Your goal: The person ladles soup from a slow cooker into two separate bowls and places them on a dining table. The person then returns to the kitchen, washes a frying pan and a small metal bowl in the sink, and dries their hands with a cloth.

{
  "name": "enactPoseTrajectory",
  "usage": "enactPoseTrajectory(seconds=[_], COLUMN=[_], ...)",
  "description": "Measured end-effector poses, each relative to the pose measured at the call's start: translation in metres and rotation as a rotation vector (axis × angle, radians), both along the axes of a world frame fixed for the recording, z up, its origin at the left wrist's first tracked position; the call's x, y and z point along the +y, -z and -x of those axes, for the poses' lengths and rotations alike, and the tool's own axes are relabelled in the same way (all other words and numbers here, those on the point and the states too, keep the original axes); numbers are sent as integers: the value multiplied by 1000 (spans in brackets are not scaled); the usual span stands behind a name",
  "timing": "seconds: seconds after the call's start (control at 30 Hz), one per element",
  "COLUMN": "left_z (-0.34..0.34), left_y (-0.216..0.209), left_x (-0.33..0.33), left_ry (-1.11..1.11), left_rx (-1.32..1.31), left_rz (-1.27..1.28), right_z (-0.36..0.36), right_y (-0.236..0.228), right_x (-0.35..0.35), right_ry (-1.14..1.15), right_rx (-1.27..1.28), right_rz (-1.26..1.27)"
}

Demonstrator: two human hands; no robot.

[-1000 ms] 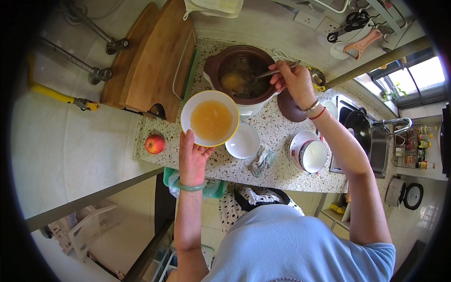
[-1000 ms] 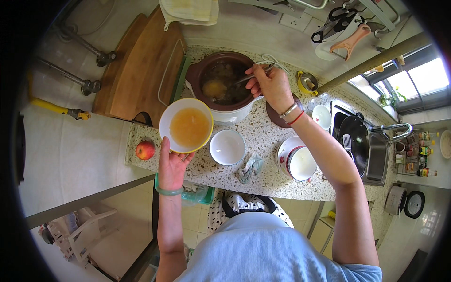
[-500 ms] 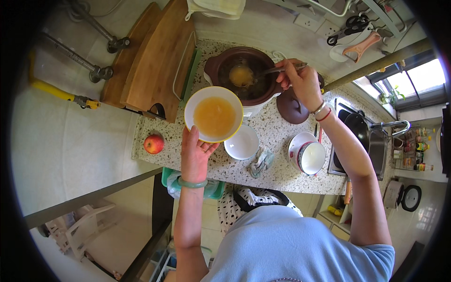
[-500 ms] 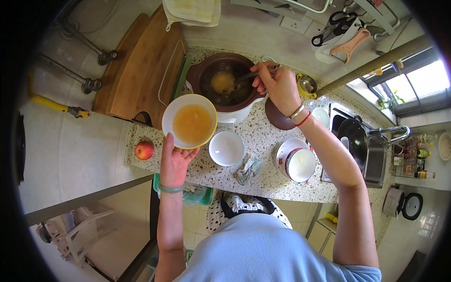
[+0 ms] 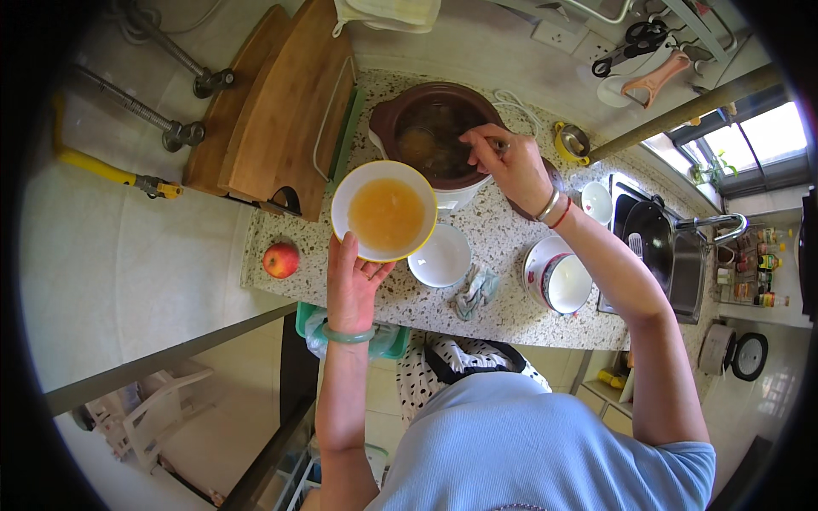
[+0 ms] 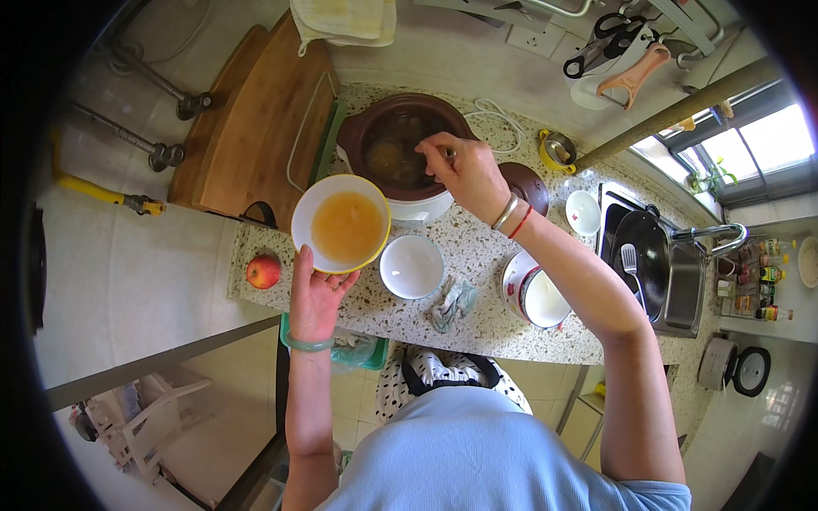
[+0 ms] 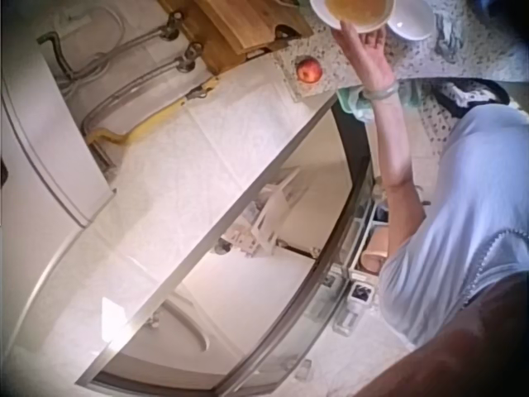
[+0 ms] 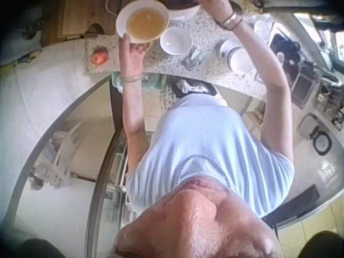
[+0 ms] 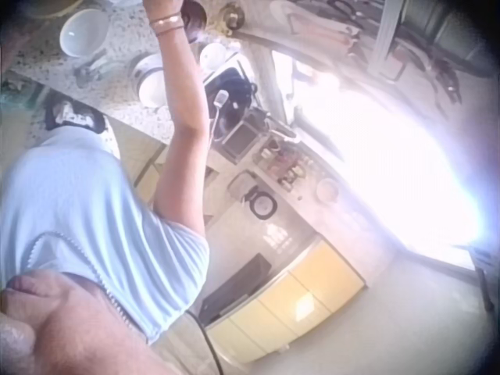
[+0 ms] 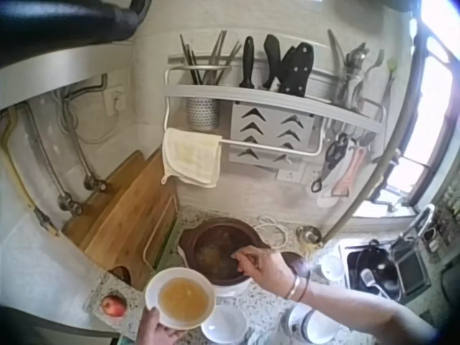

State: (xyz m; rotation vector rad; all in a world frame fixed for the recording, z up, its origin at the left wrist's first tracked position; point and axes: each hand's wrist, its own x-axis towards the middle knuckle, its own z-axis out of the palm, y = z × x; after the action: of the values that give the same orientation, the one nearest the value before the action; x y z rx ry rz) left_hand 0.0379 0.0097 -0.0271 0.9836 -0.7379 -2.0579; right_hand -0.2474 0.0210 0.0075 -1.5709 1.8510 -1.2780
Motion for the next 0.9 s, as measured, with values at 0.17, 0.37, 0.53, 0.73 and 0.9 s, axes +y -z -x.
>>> enactPoseTrajectory(seconds=[0.17,0.37,0.53,0.73,0.9], left_z=[-3,-1,1,2,-1], left_y=[2,0,0,-1,2], left_x=[1,1,1,0,0], left_ry=[-6,-17,-12,-4,4], left_rx=[11,8,13,9,5], left_rz=[-8,-8,-4,-4,3], right_z=[13,32,38,42,48], right_y=[-5,-17,-25,-22,-2], right_x=[-9,-5,-1,-2,-4], right_ry=[93,139,155,199,239], right_rx=[-378,-539,-542,-625,-773], right_rz=[-97,-125,-142,-162,-199])
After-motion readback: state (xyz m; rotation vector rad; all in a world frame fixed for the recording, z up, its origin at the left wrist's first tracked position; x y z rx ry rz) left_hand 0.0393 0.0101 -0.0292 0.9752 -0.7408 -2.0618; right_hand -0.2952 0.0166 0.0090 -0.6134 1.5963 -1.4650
